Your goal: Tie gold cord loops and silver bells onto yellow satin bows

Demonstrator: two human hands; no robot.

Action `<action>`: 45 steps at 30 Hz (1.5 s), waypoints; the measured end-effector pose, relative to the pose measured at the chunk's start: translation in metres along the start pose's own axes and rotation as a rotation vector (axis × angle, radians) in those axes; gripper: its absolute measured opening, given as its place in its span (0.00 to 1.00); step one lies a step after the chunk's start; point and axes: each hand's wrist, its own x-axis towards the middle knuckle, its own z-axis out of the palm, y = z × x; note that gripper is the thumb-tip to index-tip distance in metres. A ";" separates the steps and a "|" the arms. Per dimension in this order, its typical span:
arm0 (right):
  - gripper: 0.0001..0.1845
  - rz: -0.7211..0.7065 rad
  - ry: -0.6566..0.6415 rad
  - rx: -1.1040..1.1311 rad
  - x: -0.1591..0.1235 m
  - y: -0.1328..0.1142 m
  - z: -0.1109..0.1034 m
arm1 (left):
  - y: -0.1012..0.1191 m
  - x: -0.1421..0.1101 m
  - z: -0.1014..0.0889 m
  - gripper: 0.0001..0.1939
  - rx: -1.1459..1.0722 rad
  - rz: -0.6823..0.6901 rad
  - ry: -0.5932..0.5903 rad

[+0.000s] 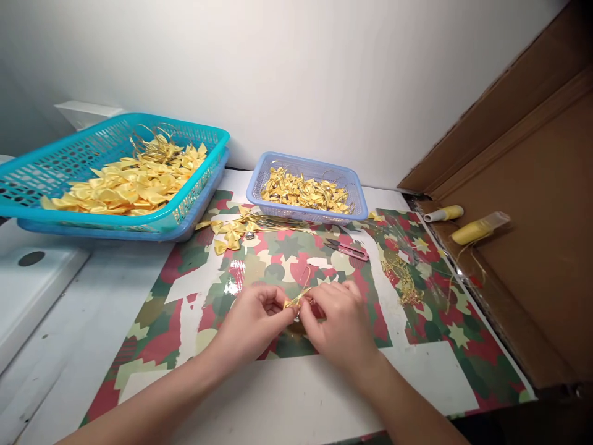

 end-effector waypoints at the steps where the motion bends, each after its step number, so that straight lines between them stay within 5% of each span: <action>1: 0.12 0.059 -0.034 -0.004 0.000 0.000 0.001 | -0.001 -0.001 0.001 0.09 0.031 0.000 -0.007; 7: 0.19 0.273 -0.238 0.153 0.001 -0.002 -0.002 | 0.000 -0.005 0.004 0.09 0.126 -0.023 -0.039; 14: 0.12 0.433 -0.181 0.764 0.004 -0.003 -0.007 | 0.002 -0.002 0.001 0.11 -0.023 -0.029 -0.078; 24: 0.11 0.105 -0.002 1.066 -0.005 0.008 -0.024 | 0.004 0.009 -0.014 0.12 -0.089 -0.045 0.092; 30: 0.10 -0.001 0.073 1.214 -0.008 0.008 -0.019 | 0.007 0.008 -0.011 0.14 -0.202 0.002 0.062; 39: 0.13 0.445 0.011 1.413 -0.003 0.011 -0.004 | 0.002 0.010 -0.019 0.15 -0.434 0.089 -0.060; 45: 0.16 0.614 -0.042 1.507 0.005 0.011 0.003 | 0.007 0.006 -0.021 0.15 -0.444 0.116 -0.282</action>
